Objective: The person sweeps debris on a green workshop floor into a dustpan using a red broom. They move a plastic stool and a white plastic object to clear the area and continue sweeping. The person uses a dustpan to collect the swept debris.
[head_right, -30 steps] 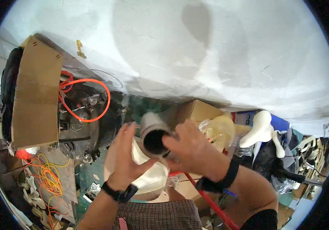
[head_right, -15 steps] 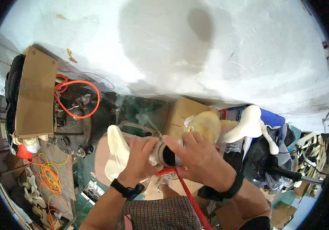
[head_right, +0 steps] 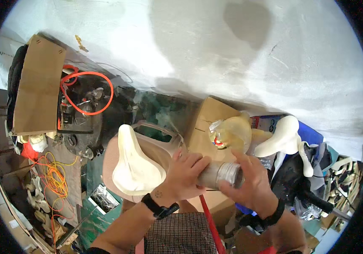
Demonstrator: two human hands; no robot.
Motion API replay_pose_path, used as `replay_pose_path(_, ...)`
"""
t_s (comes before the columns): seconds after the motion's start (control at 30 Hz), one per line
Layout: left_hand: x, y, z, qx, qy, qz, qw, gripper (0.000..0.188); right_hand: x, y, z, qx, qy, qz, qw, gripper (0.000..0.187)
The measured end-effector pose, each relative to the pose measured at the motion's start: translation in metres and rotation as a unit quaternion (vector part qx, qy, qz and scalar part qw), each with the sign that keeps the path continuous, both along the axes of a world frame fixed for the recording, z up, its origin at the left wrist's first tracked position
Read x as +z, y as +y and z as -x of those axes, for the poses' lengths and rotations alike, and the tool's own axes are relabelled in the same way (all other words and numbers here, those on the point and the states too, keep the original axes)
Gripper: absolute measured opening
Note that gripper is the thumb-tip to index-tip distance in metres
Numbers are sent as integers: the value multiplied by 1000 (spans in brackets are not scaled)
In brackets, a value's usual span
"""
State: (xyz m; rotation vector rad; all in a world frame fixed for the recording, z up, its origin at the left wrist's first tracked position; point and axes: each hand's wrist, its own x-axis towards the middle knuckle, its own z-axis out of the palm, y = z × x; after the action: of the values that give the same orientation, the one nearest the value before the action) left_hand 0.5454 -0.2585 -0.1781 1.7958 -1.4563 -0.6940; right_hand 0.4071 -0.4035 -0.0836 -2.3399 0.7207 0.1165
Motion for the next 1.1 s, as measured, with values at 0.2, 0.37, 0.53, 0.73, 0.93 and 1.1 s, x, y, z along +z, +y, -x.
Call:
replay_pose_path(0.2,-7,-7,8,43,12,11,999,77,7,-7,-12,88,-38,60,994,73)
replay_pose_path(0.37,-18,-14,3,81,29,32,996,83,2,-2,-24,52,-19,67,996,75)
replay_pose_path(0.53,-5,-20,-18,205,59,20,977,96,-29,-27,-69,39,-90,158,983,73)
replay_pose_path(0.73,24,84,-52,355,100,46,928,79,-109,-100,-91,-15,20,290,957,74)
replay_pose_path(0.93,-7,215,-89,617,181,14,766,58,-102,-87,-96,-15,54,311,949,77)
replay_pose_path(1.1,-45,264,-108,657,261,-112,699,52,-93,-14,-51,37,-49,275,960,64)
